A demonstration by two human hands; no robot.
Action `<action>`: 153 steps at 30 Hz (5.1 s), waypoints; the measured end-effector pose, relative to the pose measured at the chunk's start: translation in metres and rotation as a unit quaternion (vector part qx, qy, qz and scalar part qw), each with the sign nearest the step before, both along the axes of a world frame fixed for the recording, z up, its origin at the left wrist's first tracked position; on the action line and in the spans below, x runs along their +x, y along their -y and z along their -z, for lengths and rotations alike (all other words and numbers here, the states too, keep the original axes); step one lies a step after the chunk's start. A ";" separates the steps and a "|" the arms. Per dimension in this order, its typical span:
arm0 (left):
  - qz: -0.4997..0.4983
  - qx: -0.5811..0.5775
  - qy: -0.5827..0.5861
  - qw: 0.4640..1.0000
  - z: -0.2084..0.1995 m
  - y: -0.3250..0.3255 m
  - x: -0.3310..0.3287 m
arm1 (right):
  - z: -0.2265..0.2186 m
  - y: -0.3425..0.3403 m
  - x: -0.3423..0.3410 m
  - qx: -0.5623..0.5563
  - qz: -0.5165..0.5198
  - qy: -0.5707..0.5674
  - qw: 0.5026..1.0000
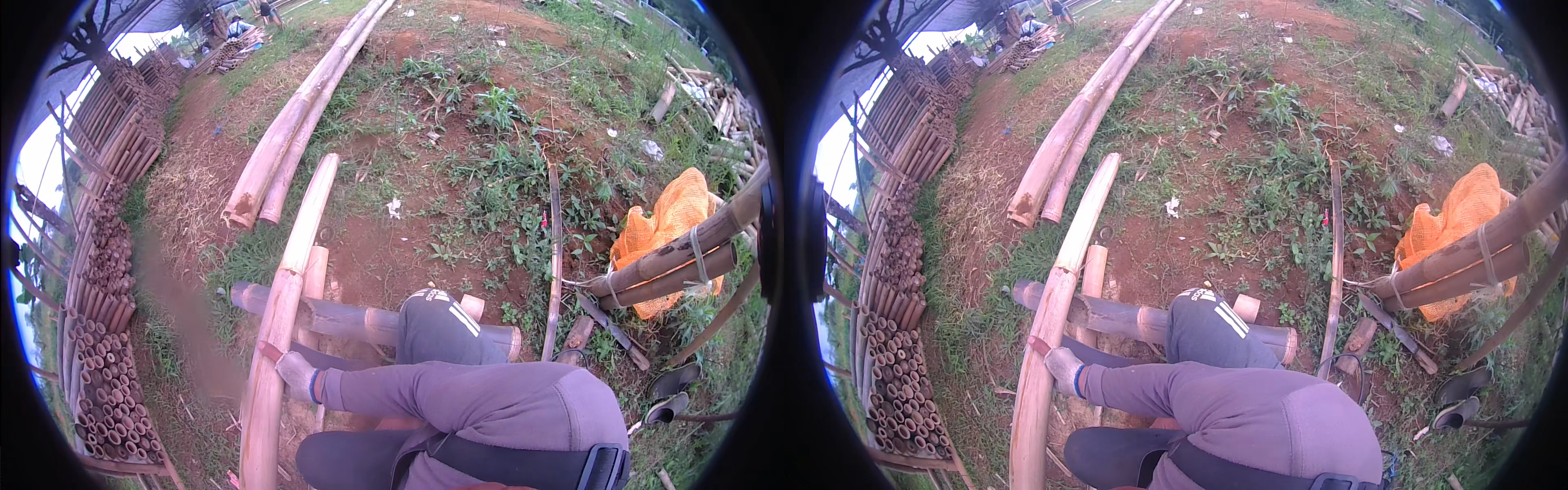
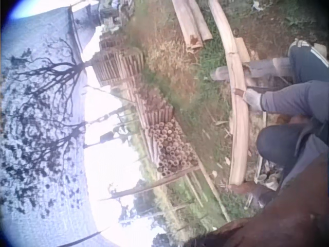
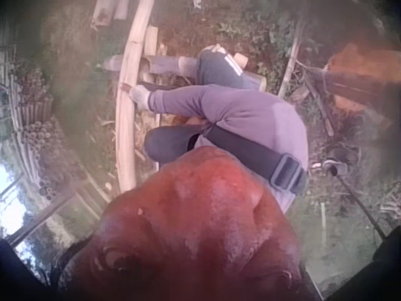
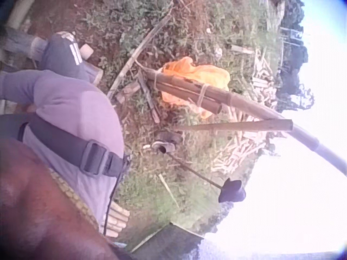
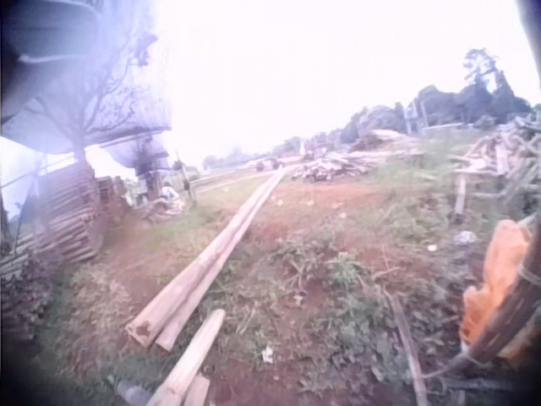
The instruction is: The person sits on the ground and uses a hand saw to cut long bamboo poles into shorter sections. They position each pole on a makeshift wooden stand, saw through it, and then move the cut pieces aside.
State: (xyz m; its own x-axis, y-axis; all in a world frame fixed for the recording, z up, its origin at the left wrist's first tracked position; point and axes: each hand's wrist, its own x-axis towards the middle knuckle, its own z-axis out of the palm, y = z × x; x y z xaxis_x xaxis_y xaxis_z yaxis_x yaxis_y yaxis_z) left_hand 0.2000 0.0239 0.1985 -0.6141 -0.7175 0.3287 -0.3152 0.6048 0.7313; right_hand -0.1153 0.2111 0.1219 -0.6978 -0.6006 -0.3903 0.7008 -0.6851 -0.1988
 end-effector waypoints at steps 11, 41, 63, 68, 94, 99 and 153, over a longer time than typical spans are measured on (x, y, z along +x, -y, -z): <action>0.157 0.268 -0.396 0.864 0.032 -0.027 -0.200 | -0.143 -0.191 -0.064 -0.025 0.151 -0.140 0.978; 0.534 -0.160 0.323 0.765 0.200 -0.118 -0.456 | 0.017 -0.417 0.086 0.713 -0.047 -0.544 0.439; 0.389 -0.127 0.410 0.815 0.084 -0.061 -0.334 | 0.037 -0.370 0.047 0.724 -0.040 -0.543 0.423; 0.326 -0.073 0.506 0.795 0.077 -0.034 -0.287 | -0.013 -0.329 0.015 0.720 -0.159 -0.597 0.317; 0.238 0.067 0.263 0.933 0.027 0.032 -0.121 | 0.031 0.011 -0.378 0.424 0.021 -0.253 0.869; 0.187 0.154 0.316 0.917 0.051 0.056 -0.098 | 0.052 0.050 -0.475 0.263 0.109 -0.162 0.945; 0.342 0.448 0.485 0.668 0.078 0.092 -0.046 | 0.028 -0.177 -0.176 0.179 0.104 -0.120 0.971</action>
State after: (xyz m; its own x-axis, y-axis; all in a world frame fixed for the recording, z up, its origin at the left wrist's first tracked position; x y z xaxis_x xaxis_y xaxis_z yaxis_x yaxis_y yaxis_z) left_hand 0.1540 -0.0683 0.1202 -0.5111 0.1982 -0.8363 -0.7782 0.3064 0.5482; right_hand -0.2913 0.3878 0.0943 -0.8863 -0.2926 -0.3588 0.4583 -0.6644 -0.5903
